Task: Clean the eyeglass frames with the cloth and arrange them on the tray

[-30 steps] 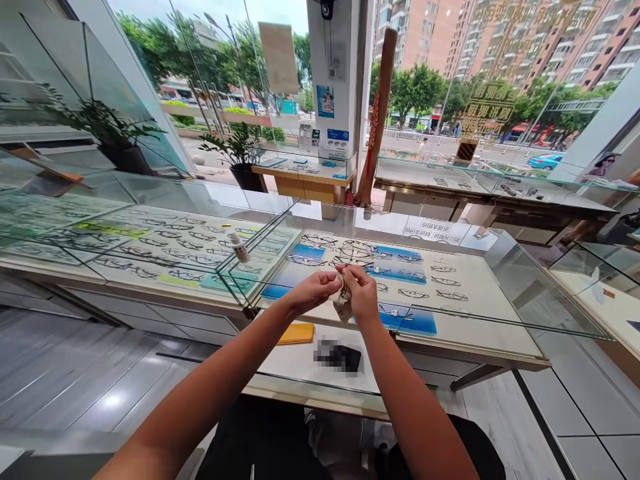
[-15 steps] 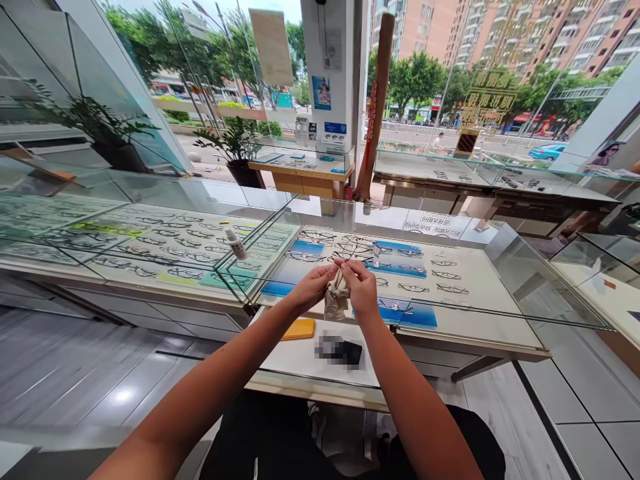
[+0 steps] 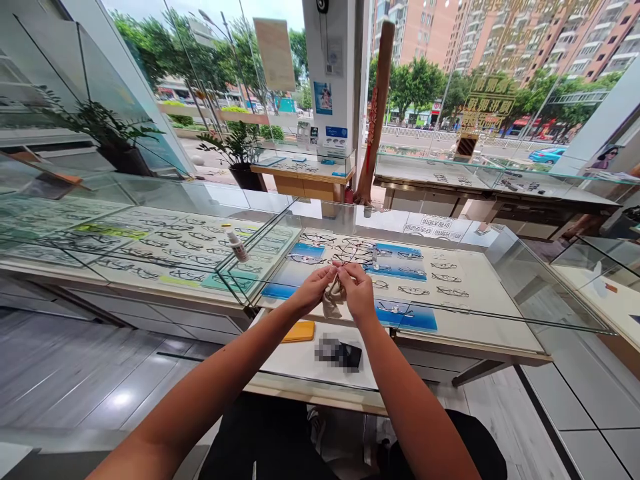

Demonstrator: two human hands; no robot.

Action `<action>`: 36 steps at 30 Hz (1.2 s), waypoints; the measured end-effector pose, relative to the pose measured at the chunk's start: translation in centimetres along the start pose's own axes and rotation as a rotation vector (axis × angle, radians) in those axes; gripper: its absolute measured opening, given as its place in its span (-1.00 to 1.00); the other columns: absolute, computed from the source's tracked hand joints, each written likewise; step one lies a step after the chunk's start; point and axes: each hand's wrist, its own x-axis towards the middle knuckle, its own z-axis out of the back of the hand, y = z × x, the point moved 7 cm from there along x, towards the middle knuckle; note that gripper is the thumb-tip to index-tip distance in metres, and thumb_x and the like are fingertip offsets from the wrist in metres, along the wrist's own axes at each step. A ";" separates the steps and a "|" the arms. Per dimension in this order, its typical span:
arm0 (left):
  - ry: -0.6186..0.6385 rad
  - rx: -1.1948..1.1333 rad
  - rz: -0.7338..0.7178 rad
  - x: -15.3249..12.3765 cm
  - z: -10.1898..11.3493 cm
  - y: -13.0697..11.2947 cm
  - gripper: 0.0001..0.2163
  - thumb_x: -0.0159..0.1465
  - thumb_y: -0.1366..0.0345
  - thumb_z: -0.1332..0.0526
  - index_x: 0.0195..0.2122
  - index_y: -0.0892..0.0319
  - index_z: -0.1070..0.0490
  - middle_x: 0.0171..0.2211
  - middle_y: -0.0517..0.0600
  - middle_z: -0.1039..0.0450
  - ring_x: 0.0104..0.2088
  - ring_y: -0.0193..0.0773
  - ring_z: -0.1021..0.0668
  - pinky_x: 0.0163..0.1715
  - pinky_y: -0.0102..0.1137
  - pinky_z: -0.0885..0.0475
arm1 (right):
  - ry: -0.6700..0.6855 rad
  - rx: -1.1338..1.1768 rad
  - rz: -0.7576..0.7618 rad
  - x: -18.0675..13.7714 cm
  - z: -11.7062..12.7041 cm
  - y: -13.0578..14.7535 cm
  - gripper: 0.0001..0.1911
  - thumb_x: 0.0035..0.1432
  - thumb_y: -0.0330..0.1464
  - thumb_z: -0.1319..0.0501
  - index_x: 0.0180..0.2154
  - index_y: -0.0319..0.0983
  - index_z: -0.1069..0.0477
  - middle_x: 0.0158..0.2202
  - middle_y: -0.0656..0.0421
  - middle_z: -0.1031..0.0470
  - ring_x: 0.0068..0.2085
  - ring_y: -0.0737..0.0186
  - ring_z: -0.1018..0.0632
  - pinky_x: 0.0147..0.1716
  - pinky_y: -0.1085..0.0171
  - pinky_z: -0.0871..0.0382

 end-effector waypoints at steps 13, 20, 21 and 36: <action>-0.102 -0.015 0.065 -0.2 0.9 -0.4 -0.49 0.13 -0.13 -0.55 -0.15 0.21 -0.57 -0.29 0.00 -0.54 -0.31 -0.30 -0.52 -0.28 -0.41 -0.44 | -0.244 -0.044 0.092 0.9 4.1 1.3 -0.60 0.25 -0.03 -0.36 -0.15 -0.20 -0.72 -0.03 0.02 -0.70 0.05 0.00 -0.61 0.06 0.08 -0.43; -0.266 -0.146 0.072 0.4 3.2 -0.3 -0.55 0.12 -0.04 -0.52 -0.18 0.17 -0.47 -0.29 -0.03 -0.52 -0.31 -0.25 -0.52 -0.29 -0.37 -0.46 | -0.276 -0.004 0.102 1.2 5.3 2.3 -0.57 0.27 0.01 -0.32 -0.16 -0.20 -0.69 0.02 0.00 -0.70 0.06 0.01 -0.59 0.05 0.07 -0.42; -0.270 -0.151 0.069 0.4 3.2 -0.4 -0.57 0.13 -0.03 -0.50 -0.21 0.18 -0.46 -0.32 -0.04 -0.50 -0.33 -0.27 -0.50 -0.31 -0.40 -0.43 | -0.256 -0.010 0.116 1.1 5.1 2.6 -0.58 0.29 0.01 -0.31 -0.16 -0.20 -0.68 0.01 0.00 -0.69 0.06 0.02 -0.59 0.06 0.08 -0.42; -0.244 0.684 -0.322 -1.1 1.5 -4.2 -0.69 0.36 0.02 -0.33 -0.08 0.16 -0.56 -0.45 -0.11 -0.44 -0.46 -0.32 -0.42 -0.36 -0.43 -0.29 | -0.043 -0.230 0.338 -0.1 2.6 5.8 -0.68 0.42 -0.14 -0.15 -0.31 -0.13 -0.54 -0.23 0.12 -0.56 -0.07 0.04 -0.52 0.05 0.08 -0.35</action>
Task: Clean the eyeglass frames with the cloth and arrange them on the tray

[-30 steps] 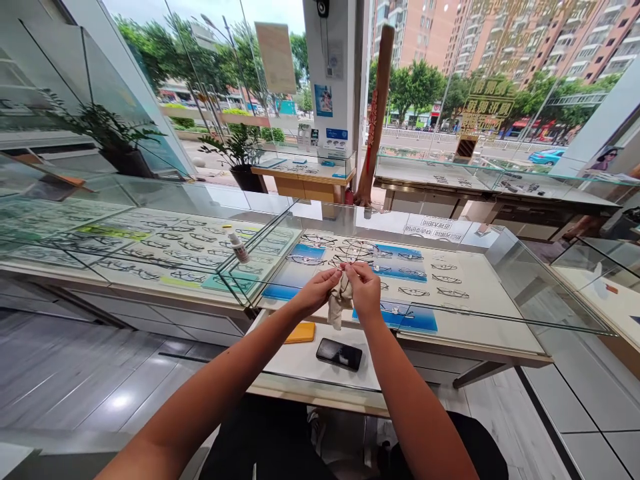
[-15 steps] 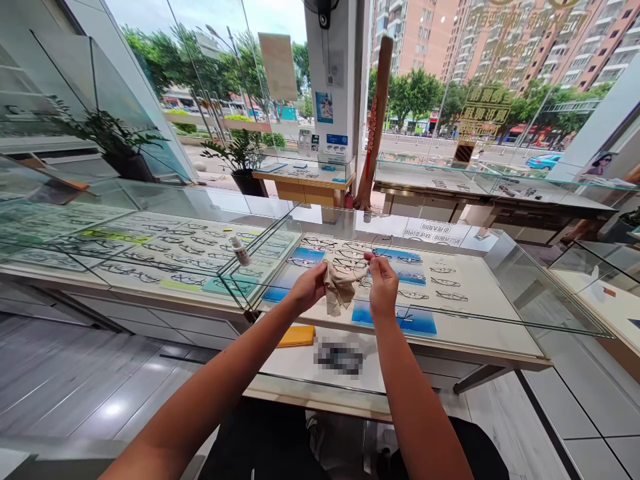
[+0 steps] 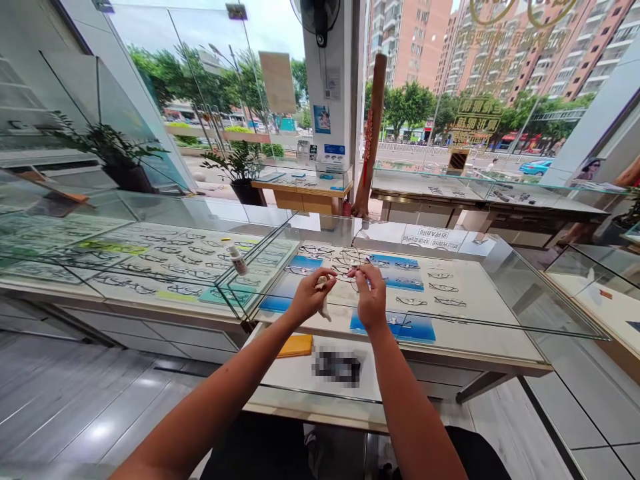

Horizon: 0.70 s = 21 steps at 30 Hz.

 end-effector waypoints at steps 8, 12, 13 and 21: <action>-0.142 0.156 -0.142 -1.3 1.5 -2.2 -0.35 0.28 0.05 -0.44 0.36 0.11 -0.42 -0.46 -0.17 -0.41 -0.55 -0.40 -0.34 -0.38 -0.46 -0.31 | 0.243 -0.339 -0.063 0.3 1.7 3.1 -0.70 0.30 -0.30 -0.15 -0.50 -0.13 -0.43 -0.43 0.19 -0.50 -0.29 0.12 -0.46 -0.22 0.16 -0.26; -0.155 0.193 -0.239 -1.8 1.4 -3.1 -0.21 0.04 0.01 -0.62 0.30 0.04 -0.49 -0.25 -0.04 -0.51 -0.42 -0.33 -0.49 -0.30 -0.41 -0.43 | 0.492 -0.396 -0.268 0.2 2.1 3.4 -0.66 0.26 -0.31 -0.13 -0.56 -0.14 -0.46 -0.51 0.21 -0.51 -0.42 0.19 -0.42 -0.34 0.18 -0.21; -0.142 0.205 -0.263 -1.9 1.2 -3.3 -0.25 0.03 0.00 -0.62 0.25 0.03 -0.54 -0.19 0.01 -0.53 -0.37 -0.29 -0.52 -0.29 -0.40 -0.46 | 0.539 -0.379 -0.304 0.2 2.0 3.4 -0.66 0.25 -0.31 -0.13 -0.56 -0.14 -0.47 -0.51 0.21 -0.52 -0.43 0.20 -0.42 -0.34 0.19 -0.22; -0.074 0.135 -0.372 -2.4 0.3 -5.1 -0.49 0.03 0.00 -0.63 0.00 0.01 -0.69 -0.12 0.15 -0.62 -0.11 -0.01 -0.63 -0.01 -0.19 -0.55 | 0.652 -0.202 -0.426 0.1 1.0 4.0 -0.65 0.16 -0.28 -0.16 -0.61 -0.16 -0.53 -0.54 0.17 -0.56 -0.40 0.19 -0.50 -0.27 0.18 -0.40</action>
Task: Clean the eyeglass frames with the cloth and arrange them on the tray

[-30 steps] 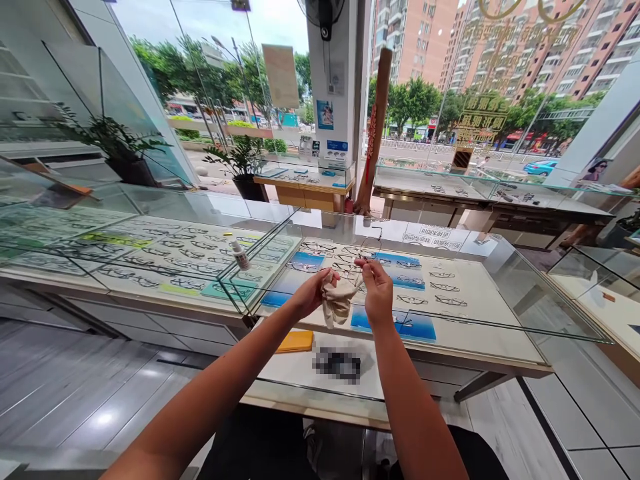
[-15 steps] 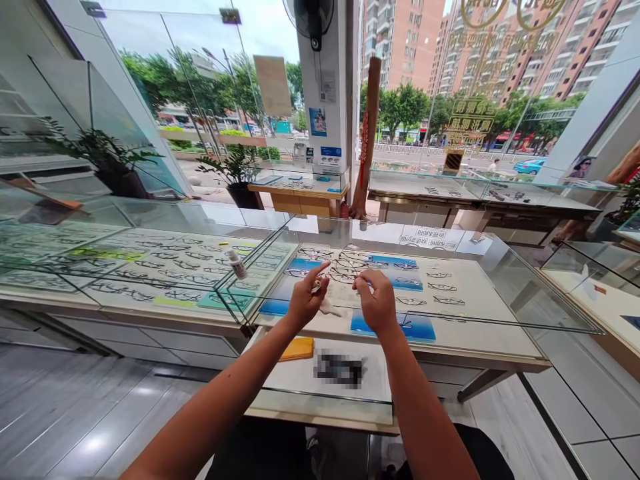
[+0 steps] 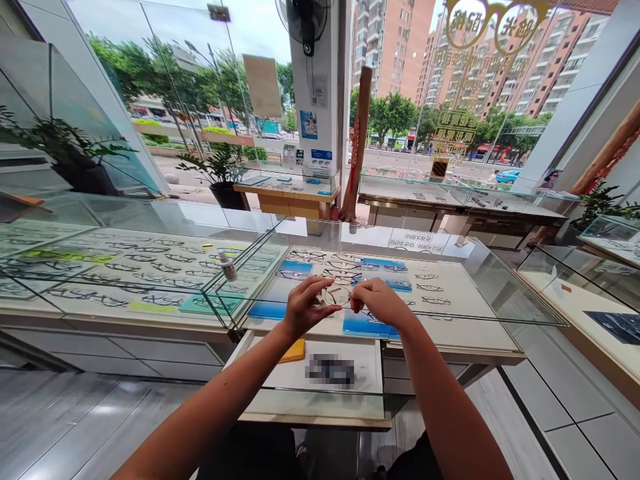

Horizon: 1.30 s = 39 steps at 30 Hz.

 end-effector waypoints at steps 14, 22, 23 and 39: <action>0.143 -0.054 -0.152 1.4 2.3 -9.0 -0.61 0.21 0.10 -0.51 0.02 0.09 -0.60 -0.29 0.01 -0.59 -0.29 -0.18 -0.58 -0.21 -0.30 -0.48 | 0.189 -0.081 0.103 -3.2 1.6 6.1 -0.33 0.43 0.17 -0.11 -0.29 -0.15 -0.77 -0.41 0.10 -0.72 -0.32 0.14 -0.64 -0.16 0.15 -0.52; -0.070 -0.003 -0.081 2.4 6.2 -13.4 -0.63 0.24 0.09 -0.50 0.00 0.08 -0.58 -0.25 -0.03 -0.56 -0.28 -0.23 -0.57 -0.22 -0.34 -0.46 | -0.413 -0.041 0.446 -7.4 4.0 7.3 -0.37 0.35 0.18 -0.22 0.22 -0.06 -0.55 0.01 0.05 -0.68 -0.03 0.00 -0.64 -0.04 0.04 -0.50; -0.089 0.005 -0.084 2.4 6.5 -13.9 -0.63 0.23 0.09 -0.51 0.01 0.08 -0.58 -0.25 -0.03 -0.56 -0.28 -0.24 -0.57 -0.22 -0.34 -0.46 | -0.500 -0.073 0.487 -8.3 3.7 7.3 -0.35 0.30 0.13 -0.31 0.27 -0.04 -0.48 0.08 0.04 -0.65 0.03 -0.04 -0.63 0.00 0.01 -0.50; -0.264 0.076 0.017 0.3 4.8 -16.3 -0.63 0.30 0.11 -0.49 0.10 0.00 -0.57 -0.09 -0.01 -0.55 -0.09 -0.17 -0.61 -0.05 -0.29 -0.51 | -0.948 -0.162 0.483 -11.5 0.8 7.2 -0.49 0.24 -0.05 -0.47 0.10 -0.15 -0.51 -0.04 0.05 -0.64 -0.02 0.00 -0.65 -0.04 -0.02 -0.61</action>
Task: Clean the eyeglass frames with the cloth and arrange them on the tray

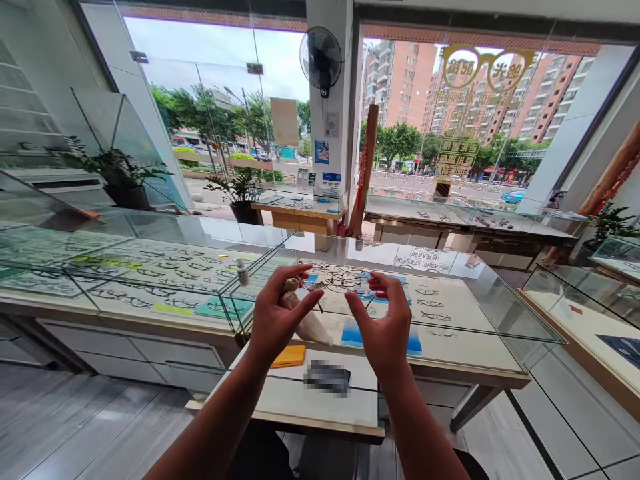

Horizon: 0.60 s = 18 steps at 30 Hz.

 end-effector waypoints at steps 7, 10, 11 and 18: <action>-0.072 0.031 0.011 -0.3 -0.1 -0.4 -0.64 0.29 0.10 -0.49 0.09 -0.02 -0.60 -0.05 0.01 -0.49 -0.09 -0.17 -0.57 -0.06 -0.28 -0.52 | -0.038 -0.031 0.030 -0.2 0.2 0.5 -0.51 0.27 -0.04 -0.44 0.11 -0.13 -0.52 -0.01 0.06 -0.61 -0.04 0.03 -0.66 -0.09 0.00 -0.68; -0.076 0.019 0.033 -0.4 -0.3 -0.3 -0.63 0.29 0.09 -0.49 0.10 -0.02 -0.60 -0.06 0.00 -0.48 -0.12 -0.20 -0.56 -0.08 -0.30 -0.52 | -0.060 -0.060 0.048 -0.2 0.4 1.0 -0.52 0.28 -0.05 -0.43 0.12 -0.13 -0.52 0.01 0.04 -0.60 -0.04 0.03 -0.65 -0.13 0.02 -0.70; -0.076 0.013 0.043 -0.4 -0.4 -0.2 -0.62 0.29 0.08 -0.49 0.10 -0.02 -0.60 -0.06 0.00 -0.48 -0.12 -0.20 -0.56 -0.08 -0.30 -0.52 | -0.068 -0.074 0.058 -0.2 0.4 1.2 -0.52 0.29 -0.05 -0.43 0.12 -0.13 -0.52 0.01 0.04 -0.59 -0.04 0.03 -0.65 -0.14 0.02 -0.70; -0.150 -0.101 0.217 -1.0 -0.9 1.4 -0.49 0.19 0.01 -0.54 0.08 0.07 -0.49 -0.08 0.03 -0.54 -0.12 -0.16 -0.60 -0.11 -0.28 -0.55 | -0.126 -0.123 0.089 -0.2 0.9 1.9 -0.50 0.28 -0.05 -0.44 0.13 -0.14 -0.50 -0.02 0.05 -0.60 -0.05 0.03 -0.66 -0.14 0.03 -0.71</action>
